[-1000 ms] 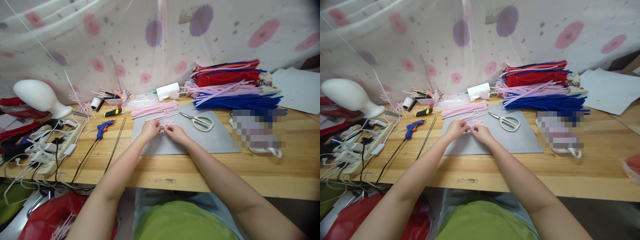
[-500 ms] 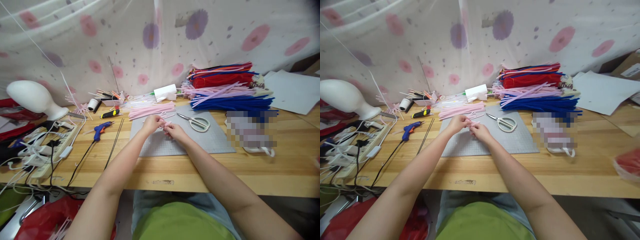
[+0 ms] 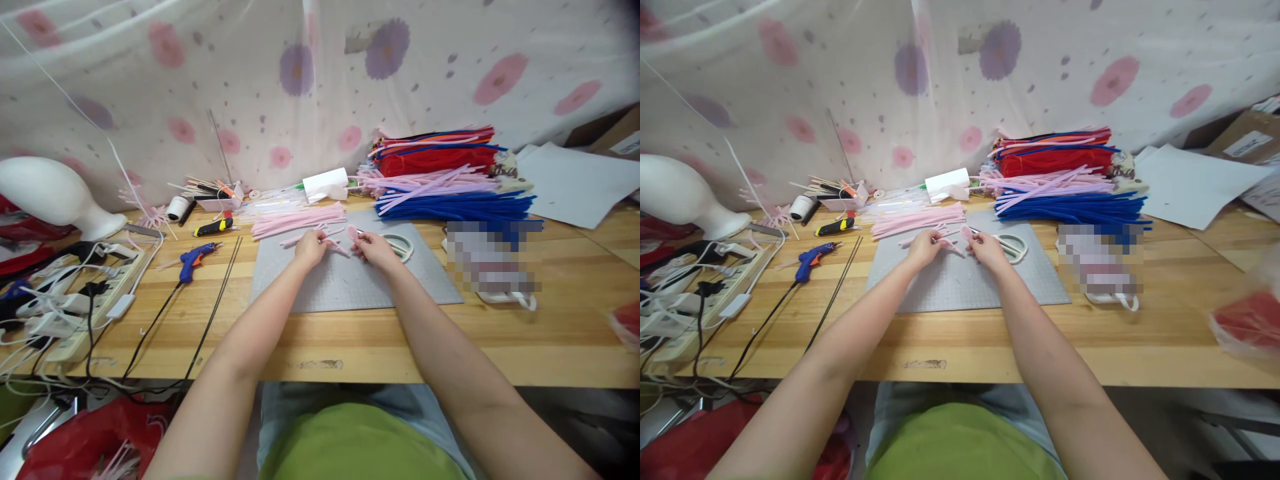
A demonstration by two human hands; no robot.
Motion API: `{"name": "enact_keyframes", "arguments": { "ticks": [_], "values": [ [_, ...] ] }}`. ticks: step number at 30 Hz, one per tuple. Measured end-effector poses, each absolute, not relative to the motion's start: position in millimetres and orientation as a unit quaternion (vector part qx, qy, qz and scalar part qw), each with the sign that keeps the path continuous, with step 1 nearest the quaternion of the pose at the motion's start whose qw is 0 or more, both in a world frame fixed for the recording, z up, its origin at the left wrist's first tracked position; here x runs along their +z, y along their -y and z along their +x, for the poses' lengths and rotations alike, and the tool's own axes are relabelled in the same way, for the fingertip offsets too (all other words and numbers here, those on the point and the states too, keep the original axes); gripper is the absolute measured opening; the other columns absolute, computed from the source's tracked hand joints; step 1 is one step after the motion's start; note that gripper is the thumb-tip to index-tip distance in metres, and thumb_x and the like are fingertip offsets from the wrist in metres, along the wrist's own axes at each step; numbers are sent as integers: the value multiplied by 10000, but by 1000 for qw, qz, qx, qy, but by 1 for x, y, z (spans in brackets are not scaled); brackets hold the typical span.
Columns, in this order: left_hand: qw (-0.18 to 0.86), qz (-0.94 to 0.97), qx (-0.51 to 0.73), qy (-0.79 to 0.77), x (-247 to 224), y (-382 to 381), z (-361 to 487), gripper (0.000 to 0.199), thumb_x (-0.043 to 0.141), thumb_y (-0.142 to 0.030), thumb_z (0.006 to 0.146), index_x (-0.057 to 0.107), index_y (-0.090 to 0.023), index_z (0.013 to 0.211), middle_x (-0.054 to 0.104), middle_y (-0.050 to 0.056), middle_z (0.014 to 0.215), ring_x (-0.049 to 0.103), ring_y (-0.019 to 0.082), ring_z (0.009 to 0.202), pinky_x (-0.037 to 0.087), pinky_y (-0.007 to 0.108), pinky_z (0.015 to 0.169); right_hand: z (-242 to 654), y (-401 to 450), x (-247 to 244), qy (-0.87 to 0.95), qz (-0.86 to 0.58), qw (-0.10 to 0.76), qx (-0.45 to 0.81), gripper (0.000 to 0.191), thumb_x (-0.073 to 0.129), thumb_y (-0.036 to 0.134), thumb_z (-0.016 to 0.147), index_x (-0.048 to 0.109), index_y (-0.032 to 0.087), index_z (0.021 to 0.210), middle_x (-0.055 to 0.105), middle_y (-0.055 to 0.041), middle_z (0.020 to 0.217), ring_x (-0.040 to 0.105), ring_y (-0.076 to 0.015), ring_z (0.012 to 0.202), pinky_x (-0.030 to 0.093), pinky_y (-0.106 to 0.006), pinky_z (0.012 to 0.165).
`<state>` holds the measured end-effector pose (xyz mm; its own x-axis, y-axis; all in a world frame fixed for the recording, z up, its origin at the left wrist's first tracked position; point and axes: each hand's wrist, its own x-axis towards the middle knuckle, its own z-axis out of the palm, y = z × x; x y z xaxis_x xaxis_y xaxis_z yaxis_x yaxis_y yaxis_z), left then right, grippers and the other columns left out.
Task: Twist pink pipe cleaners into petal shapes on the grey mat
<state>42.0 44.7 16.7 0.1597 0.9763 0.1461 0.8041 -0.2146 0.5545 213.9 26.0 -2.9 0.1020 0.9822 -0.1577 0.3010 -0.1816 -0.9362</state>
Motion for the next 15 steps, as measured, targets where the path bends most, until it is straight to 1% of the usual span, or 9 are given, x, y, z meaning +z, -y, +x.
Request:
{"name": "enact_keyframes", "arguments": {
  "ticks": [3,5,7,9,11,12,15],
  "values": [
    [293,759,176,-554,30,-51,33,161,508,-251,710,611,-158,792,600,11,620,528,106,534,397,232,554,212,-26,-6,534,-625,392,413,228,546,226,700,513,151,912,655,-49,731,507,-70,501,370,-175,460],
    [315,781,135,-522,37,-51,27,143,529,-243,671,622,-156,736,598,5,603,507,93,482,383,221,506,205,-24,-5,539,-598,412,427,200,536,217,692,501,162,881,655,-43,744,515,-70,522,385,-175,475],
    [310,794,129,-506,40,-48,23,157,512,-237,665,632,-161,732,602,2,624,492,83,460,374,212,475,193,-20,-1,519,-563,440,469,129,513,209,693,489,166,813,646,-43,763,530,-74,561,411,-179,499],
    [289,799,149,-505,39,-44,22,205,482,-227,677,636,-168,800,601,-3,644,484,75,459,377,207,471,178,-15,2,456,-532,459,546,74,494,195,696,448,173,750,621,-32,720,551,-86,584,449,-210,545],
    [269,798,182,-507,37,-41,22,267,483,-224,679,617,-173,904,590,-9,652,492,76,492,390,202,491,166,-11,6,390,-521,472,594,96,484,177,684,392,189,709,568,-1,615,539,-98,528,462,-255,548],
    [266,795,199,-508,36,-40,22,296,493,-230,679,602,-174,948,583,-12,656,499,78,515,397,199,501,162,-9,7,369,-507,482,611,102,476,172,680,377,192,693,552,4,599,534,-101,518,461,-264,547],
    [284,779,238,-506,34,-38,22,326,518,-266,684,571,-175,993,558,-16,668,509,80,560,409,191,501,158,-4,12,342,-453,508,648,120,468,144,626,357,191,622,506,7,574,514,-103,535,426,-236,517]
  ]
}}
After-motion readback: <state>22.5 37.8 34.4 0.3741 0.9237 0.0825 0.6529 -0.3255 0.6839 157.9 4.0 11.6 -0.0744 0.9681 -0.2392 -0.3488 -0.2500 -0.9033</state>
